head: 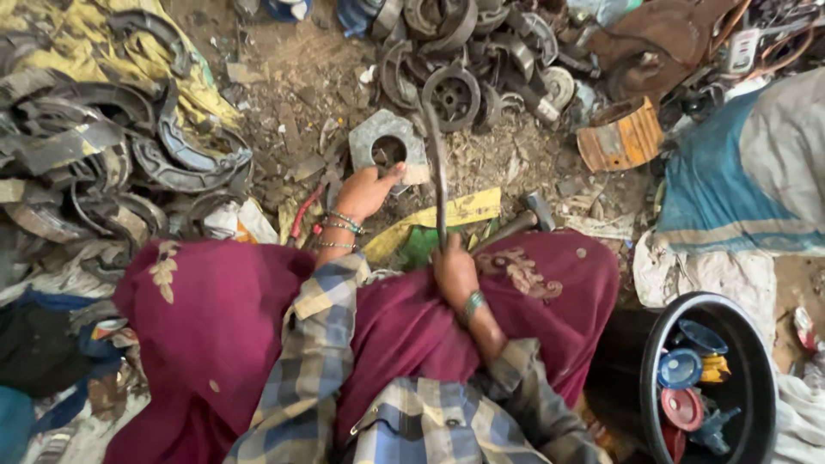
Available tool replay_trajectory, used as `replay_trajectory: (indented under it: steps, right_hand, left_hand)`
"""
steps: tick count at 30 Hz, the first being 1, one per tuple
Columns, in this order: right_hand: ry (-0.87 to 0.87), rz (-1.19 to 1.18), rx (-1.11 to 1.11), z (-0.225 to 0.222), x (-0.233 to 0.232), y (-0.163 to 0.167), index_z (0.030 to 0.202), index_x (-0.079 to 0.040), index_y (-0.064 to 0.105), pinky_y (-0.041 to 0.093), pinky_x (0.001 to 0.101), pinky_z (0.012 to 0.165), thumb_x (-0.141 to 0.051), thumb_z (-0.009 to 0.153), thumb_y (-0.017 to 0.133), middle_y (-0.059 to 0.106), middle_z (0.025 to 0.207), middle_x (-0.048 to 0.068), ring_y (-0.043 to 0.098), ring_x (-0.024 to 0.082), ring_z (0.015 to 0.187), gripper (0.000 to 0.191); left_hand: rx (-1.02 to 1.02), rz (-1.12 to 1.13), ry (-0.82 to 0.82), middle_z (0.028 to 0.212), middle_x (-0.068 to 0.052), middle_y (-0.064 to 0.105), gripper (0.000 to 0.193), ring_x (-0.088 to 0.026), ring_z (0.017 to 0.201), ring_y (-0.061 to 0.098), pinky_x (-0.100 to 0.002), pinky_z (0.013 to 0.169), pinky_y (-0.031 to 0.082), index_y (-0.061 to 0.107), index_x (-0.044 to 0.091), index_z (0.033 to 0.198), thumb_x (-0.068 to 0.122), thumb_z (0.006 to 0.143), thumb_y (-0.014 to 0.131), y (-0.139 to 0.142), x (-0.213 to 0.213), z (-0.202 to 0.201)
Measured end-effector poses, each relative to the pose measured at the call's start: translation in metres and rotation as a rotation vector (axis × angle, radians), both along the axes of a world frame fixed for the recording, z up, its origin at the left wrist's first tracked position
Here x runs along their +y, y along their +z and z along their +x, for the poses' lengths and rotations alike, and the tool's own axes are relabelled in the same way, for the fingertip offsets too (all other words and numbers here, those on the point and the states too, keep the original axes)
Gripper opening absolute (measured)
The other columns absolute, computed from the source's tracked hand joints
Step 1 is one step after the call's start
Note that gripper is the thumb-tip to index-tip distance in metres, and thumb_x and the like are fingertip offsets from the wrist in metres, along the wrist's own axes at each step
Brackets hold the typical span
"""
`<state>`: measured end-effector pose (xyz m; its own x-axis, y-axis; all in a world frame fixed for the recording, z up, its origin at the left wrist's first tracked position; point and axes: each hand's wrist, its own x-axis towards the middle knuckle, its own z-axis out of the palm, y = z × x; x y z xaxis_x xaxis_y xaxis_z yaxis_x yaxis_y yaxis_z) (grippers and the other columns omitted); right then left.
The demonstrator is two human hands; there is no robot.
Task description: The person sits on the ground and uses a hammer and a curved metal bar to repeatedly strike and break a small metal component placed on a concrete block. The person adjusts the component and continues striking it until it is broken into smaller pieces.
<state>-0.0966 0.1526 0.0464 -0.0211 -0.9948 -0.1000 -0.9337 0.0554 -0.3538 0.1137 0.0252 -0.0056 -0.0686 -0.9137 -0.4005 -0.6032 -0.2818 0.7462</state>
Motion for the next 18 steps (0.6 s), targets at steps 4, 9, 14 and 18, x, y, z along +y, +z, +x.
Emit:
replay_trajectory:
  steps: [4, 9, 14, 18]
  right_hand:
    - [-0.089, -0.092, -0.163, -0.012, 0.002, 0.017, 0.122, 0.004, 0.049, 0.052, 0.0511, 0.053, -0.021, 0.098, 0.066, 0.068, 0.076, 0.027, 0.066, 0.042, 0.062, 0.039]
    - [-0.242, -0.685, -0.815, -0.046, 0.002, 0.099, 0.128, 0.001, 0.048, 0.051, 0.0322, 0.039, -0.012, 0.103, 0.060, 0.069, 0.082, 0.010, 0.062, 0.011, 0.052, 0.031]
    - [-0.161, -0.607, -0.459, -0.021, 0.005, 0.039, 0.126, 0.001, 0.049, 0.050, 0.0398, 0.047, -0.020, 0.103, 0.063, 0.069, 0.081, 0.019, 0.062, 0.025, 0.059, 0.033]
    - [-0.022, 0.014, -0.077, -0.004, 0.008, -0.018, 0.123, 0.003, 0.051, 0.049, 0.0479, 0.053, -0.027, 0.100, 0.066, 0.072, 0.080, 0.028, 0.064, 0.040, 0.064, 0.041]
  left_hand:
    - [0.060, -0.069, 0.032, 0.094, -0.036, 0.067, 0.095, -0.050, 0.097, 0.068, -0.055, 0.083, 0.052, 0.067, -0.008, 0.097, 0.085, 0.087, 0.047, 0.003, 0.002, 0.002]
    - [-0.023, 0.024, -0.028, 0.094, -0.035, 0.069, 0.096, -0.051, 0.097, 0.068, -0.056, 0.086, 0.052, 0.069, -0.008, 0.093, 0.083, 0.089, 0.041, 0.001, 0.005, 0.005]
    - [-0.020, -0.010, -0.018, 0.096, -0.036, 0.068, 0.096, -0.052, 0.099, 0.068, -0.056, 0.085, 0.052, 0.070, -0.007, 0.095, 0.084, 0.089, 0.041, 0.001, 0.005, 0.005]
    - [-0.027, -0.075, -0.016, 0.097, -0.036, 0.067, 0.095, -0.053, 0.098, 0.066, -0.057, 0.085, 0.050, 0.071, -0.007, 0.095, 0.084, 0.089, 0.043, 0.008, 0.006, 0.006]
